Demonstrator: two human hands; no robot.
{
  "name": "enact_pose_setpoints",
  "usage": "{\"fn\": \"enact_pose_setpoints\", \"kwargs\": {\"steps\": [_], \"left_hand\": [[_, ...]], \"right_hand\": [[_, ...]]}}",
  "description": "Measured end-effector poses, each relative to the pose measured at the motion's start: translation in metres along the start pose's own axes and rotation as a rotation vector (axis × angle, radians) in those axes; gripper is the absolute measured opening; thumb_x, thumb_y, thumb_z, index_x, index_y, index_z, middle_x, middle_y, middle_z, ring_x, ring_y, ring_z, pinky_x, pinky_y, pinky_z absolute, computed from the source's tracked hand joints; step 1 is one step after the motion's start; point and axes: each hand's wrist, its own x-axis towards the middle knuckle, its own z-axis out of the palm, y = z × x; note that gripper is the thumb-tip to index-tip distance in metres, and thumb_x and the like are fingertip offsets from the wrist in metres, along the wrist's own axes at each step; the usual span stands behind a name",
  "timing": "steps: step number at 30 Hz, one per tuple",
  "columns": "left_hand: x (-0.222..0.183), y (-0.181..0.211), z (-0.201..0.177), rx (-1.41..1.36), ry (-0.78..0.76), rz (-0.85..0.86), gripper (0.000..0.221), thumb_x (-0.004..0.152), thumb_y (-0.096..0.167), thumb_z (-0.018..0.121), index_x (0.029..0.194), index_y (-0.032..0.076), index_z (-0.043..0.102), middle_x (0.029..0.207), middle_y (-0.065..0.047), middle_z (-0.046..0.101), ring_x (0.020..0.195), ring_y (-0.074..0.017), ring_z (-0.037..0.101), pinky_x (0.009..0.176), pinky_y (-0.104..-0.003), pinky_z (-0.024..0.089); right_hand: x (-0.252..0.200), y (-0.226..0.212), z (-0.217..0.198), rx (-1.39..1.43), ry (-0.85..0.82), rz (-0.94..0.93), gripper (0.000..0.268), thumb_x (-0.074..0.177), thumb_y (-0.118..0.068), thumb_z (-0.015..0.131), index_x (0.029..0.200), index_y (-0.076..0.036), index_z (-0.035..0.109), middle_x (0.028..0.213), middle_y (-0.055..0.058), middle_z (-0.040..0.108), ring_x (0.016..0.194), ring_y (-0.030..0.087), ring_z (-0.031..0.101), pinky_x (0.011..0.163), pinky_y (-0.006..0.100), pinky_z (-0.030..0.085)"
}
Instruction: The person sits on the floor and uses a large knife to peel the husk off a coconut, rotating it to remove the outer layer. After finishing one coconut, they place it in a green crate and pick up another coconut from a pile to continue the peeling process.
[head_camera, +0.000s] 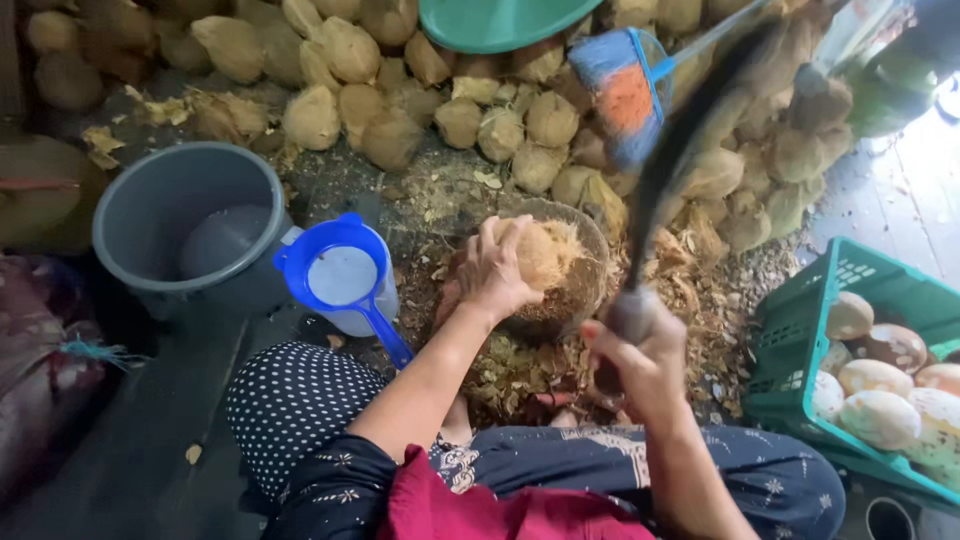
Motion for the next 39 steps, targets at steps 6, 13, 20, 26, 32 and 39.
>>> {"fn": "enact_pose_setpoints", "kwargs": {"steps": [6,13,20,26,32,39], "left_hand": [[0.001,-0.002,0.006,-0.013,0.050,-0.003,0.100,0.045,0.033,0.090,0.136,0.041,0.050,0.146,-0.008,0.038,0.128,-0.0439,0.051,0.084,-0.065,0.058],[0.003,-0.018,-0.017,-0.261,0.079,0.138,0.099,0.044,0.024,0.094,0.131,0.043,0.052,0.141,-0.003,0.044,0.133,-0.0383,0.052,0.105,-0.056,0.049],[0.003,0.002,-0.015,-0.224,0.005,0.053,0.102,0.041,0.029,0.094,0.134,0.040,0.053,0.142,-0.008,0.047,0.127,-0.0435,0.054,0.103,-0.058,0.049],[0.024,-0.027,-0.012,-0.328,-0.034,0.102,0.108,0.037,0.032,0.098,0.135,0.038,0.053,0.141,-0.010,0.048,0.129,-0.0444,0.053,0.108,-0.056,0.045],[0.002,-0.015,-0.042,-0.212,-0.087,0.029,0.117,0.037,0.029,0.099,0.141,0.036,0.045,0.149,-0.019,0.041,0.138,-0.0459,0.045,0.115,-0.057,0.037],[0.004,-0.022,-0.019,-0.138,-0.001,0.200,0.103,0.041,0.035,0.092,0.136,0.033,0.053,0.140,-0.006,0.051,0.131,-0.0389,0.054,0.106,-0.054,0.049]], "right_hand": [[-0.013,0.161,0.002,-0.039,-0.049,0.644,0.013,0.066,0.008,0.067,0.068,0.006,0.055,0.041,0.018,0.049,0.027,0.029,0.052,0.029,0.040,0.044],[-0.013,0.137,-0.015,-0.237,-0.058,0.678,0.018,0.058,-0.008,0.075,0.073,-0.001,0.070,0.057,0.014,0.059,0.054,0.026,0.059,0.052,0.037,0.043],[-0.007,0.074,-0.011,-0.170,0.050,-0.056,0.019,0.075,-0.019,0.083,0.069,-0.008,0.069,0.050,0.011,0.064,0.042,0.023,0.062,0.054,0.028,0.048],[-0.025,0.189,-0.009,0.179,-0.051,0.907,0.012,0.066,0.003,0.068,0.064,0.007,0.057,0.042,0.022,0.048,0.032,0.036,0.055,0.034,0.052,0.051],[-0.025,0.168,-0.002,0.091,-0.086,0.900,0.020,0.071,0.007,0.071,0.087,0.011,0.060,0.047,0.021,0.050,0.035,0.032,0.057,0.039,0.049,0.056],[-0.003,0.090,-0.011,0.073,-0.079,0.361,0.020,0.065,0.006,0.080,0.077,0.001,0.064,0.043,0.017,0.057,0.030,0.024,0.059,0.033,0.038,0.051]]}}
